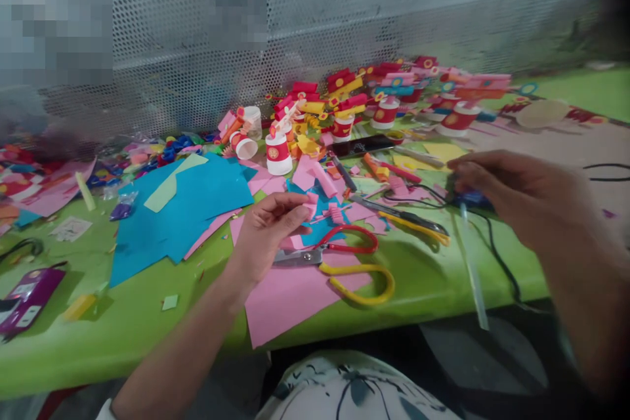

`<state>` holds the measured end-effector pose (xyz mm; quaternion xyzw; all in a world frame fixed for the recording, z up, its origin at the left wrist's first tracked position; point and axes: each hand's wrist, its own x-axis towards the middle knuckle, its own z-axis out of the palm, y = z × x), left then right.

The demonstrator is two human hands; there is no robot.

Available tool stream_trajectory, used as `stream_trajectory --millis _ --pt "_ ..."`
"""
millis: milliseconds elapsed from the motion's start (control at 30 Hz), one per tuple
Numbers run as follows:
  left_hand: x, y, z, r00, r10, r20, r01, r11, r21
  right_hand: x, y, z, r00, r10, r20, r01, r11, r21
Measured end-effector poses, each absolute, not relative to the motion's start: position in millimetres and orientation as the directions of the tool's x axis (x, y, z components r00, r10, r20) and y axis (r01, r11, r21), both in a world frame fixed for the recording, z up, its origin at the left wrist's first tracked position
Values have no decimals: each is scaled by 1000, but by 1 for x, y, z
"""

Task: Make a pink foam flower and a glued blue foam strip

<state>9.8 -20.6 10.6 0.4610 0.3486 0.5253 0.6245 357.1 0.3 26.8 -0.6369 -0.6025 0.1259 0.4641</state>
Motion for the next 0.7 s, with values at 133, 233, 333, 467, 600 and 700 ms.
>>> stream_trajectory --millis 133,233,333,467,600,700 --pt "9 -21 10 167 985 39 -329 19 944 429 18 4 226 916 330 972 -192 -132" --pt "9 -20 8 160 986 54 -310 -2 951 454 27 -10 241 948 208 969 -248 4" --pt "8 -18 7 149 987 59 -304 -11 953 460 30 -17 227 970 83 968 -234 87" --pt "8 -18 8 147 988 52 -306 -5 952 465 26 -19 204 978 -33 971 -198 135" --pt "10 -19 9 161 986 47 -295 3 956 467 22 -22 210 976 -56 963 -197 185" --pt "10 -19 7 165 985 45 -297 6 955 463 20 -24 220 975 -37 960 -209 187"
